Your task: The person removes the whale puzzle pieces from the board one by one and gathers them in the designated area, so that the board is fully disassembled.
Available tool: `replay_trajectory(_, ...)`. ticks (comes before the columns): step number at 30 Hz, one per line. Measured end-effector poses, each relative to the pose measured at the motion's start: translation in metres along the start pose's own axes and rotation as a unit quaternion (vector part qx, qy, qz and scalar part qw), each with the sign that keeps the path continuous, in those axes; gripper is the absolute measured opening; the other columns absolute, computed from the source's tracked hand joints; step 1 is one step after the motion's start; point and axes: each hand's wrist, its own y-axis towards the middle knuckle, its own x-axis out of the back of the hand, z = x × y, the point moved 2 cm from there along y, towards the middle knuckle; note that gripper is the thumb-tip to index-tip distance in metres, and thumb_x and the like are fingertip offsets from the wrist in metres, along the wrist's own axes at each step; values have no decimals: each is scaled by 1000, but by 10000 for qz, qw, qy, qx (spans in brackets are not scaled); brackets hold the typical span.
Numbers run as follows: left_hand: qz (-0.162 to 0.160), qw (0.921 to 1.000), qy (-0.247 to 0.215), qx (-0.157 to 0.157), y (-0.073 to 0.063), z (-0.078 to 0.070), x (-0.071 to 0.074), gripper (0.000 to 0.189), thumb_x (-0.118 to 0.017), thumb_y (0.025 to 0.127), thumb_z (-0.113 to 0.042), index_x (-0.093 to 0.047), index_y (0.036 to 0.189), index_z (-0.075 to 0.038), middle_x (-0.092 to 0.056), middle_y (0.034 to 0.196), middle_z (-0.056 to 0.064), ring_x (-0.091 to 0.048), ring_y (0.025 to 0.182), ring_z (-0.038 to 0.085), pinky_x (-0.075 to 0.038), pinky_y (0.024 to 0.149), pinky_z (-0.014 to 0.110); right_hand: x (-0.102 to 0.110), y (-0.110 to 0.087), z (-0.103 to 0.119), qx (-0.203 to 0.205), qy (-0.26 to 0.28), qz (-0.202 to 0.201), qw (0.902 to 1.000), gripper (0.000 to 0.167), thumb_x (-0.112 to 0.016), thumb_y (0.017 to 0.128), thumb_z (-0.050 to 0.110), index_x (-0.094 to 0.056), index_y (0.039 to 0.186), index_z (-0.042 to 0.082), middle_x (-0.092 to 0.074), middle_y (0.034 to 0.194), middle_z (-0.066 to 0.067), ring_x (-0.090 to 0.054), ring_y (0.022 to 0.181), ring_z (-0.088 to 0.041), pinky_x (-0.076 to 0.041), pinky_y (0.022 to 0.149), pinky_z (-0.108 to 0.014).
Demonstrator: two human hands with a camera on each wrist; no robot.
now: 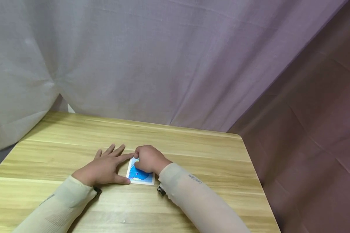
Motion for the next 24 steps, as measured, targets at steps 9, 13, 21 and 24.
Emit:
replay_trajectory(9, 108, 9999, -42, 125, 0, -1, 1, 106, -84, 83, -82, -46, 173, -42, -25, 187, 18, -13, 172, 58, -14, 125, 93, -1, -1, 0, -28, 172, -101, 9998, 12, -80, 102, 25, -78, 110, 16, -67, 80, 9, -61, 78, -9, -56, 86, -30)
replay_trajectory(13, 131, 9998, -41, 144, 1, -1, 1, 106, -84, 83, -82, -46, 173, -41, -24, 188, 17, -12, 173, 57, -13, 125, 92, -3, -2, 0, -70, 307, -207, 9993, 12, -81, 102, 26, -78, 109, 16, -66, 79, 9, -61, 76, -9, -55, 85, -30)
replay_trajectory(21, 116, 9998, -62, 118, 1, -1, 0, 106, -83, 82, -83, -47, 172, -40, -24, 188, 16, -12, 173, 57, -12, 126, 92, -7, -5, -2, -65, 575, -502, 9971, 15, -84, 101, 28, -80, 108, 16, -64, 78, 10, -59, 74, -6, -53, 79, -27)
replay_trajectory(24, 103, 9999, -38, 123, 1, -1, 0, 107, -84, 82, -83, -47, 172, -39, -25, 188, 16, -13, 172, 58, -12, 125, 92, -8, -5, -2, -56, 583, -520, 9969, 16, -86, 101, 29, -81, 107, 16, -65, 77, 10, -59, 74, -6, -53, 78, -26)
